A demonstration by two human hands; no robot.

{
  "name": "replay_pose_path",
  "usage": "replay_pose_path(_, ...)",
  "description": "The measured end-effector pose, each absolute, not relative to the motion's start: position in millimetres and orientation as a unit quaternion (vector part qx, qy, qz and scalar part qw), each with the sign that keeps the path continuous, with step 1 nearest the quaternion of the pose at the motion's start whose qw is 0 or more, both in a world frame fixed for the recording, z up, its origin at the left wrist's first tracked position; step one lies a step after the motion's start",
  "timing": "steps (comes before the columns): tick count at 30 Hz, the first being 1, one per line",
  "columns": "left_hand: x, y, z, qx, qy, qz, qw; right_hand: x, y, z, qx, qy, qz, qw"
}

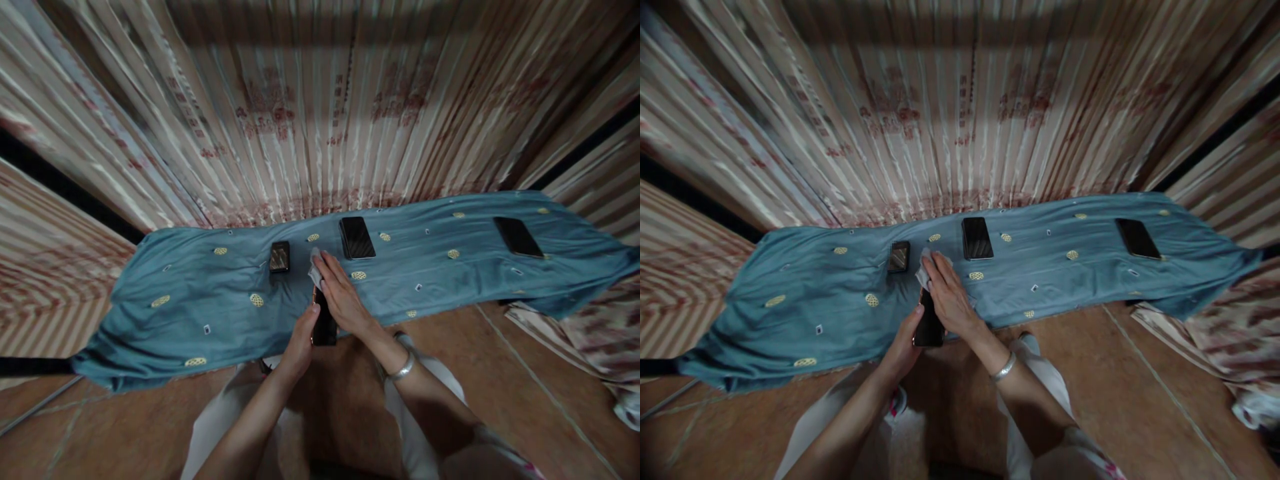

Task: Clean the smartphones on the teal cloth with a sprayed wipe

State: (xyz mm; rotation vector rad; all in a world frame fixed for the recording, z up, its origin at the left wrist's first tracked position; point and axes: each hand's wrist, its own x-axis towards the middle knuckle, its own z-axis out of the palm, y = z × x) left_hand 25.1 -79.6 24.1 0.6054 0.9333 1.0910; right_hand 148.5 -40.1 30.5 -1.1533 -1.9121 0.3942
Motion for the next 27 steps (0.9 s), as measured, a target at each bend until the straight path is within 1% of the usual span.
replay_pose_path(7, 25, -88, 34, 0.289, 0.419, 0.433, 0.743, 165, -28, 33, -0.484, -0.721, 0.200, 0.454)
replay_pose_path(15, 25, -88, 40, 0.273, 0.414, 0.422, 0.759, 177, -10, 21, -0.519, -0.593, 0.319, 0.527)
replay_pose_path(20, 25, -88, 39, 0.276, 0.413, 0.420, 0.760, 177, -2, 12, -0.489, -0.479, 0.431, 0.588)
replay_pose_path(27, 25, -87, 37, 0.292, 0.408, 0.422, 0.755, 170, -5, 22, -0.401, -0.280, 0.569, 0.661)
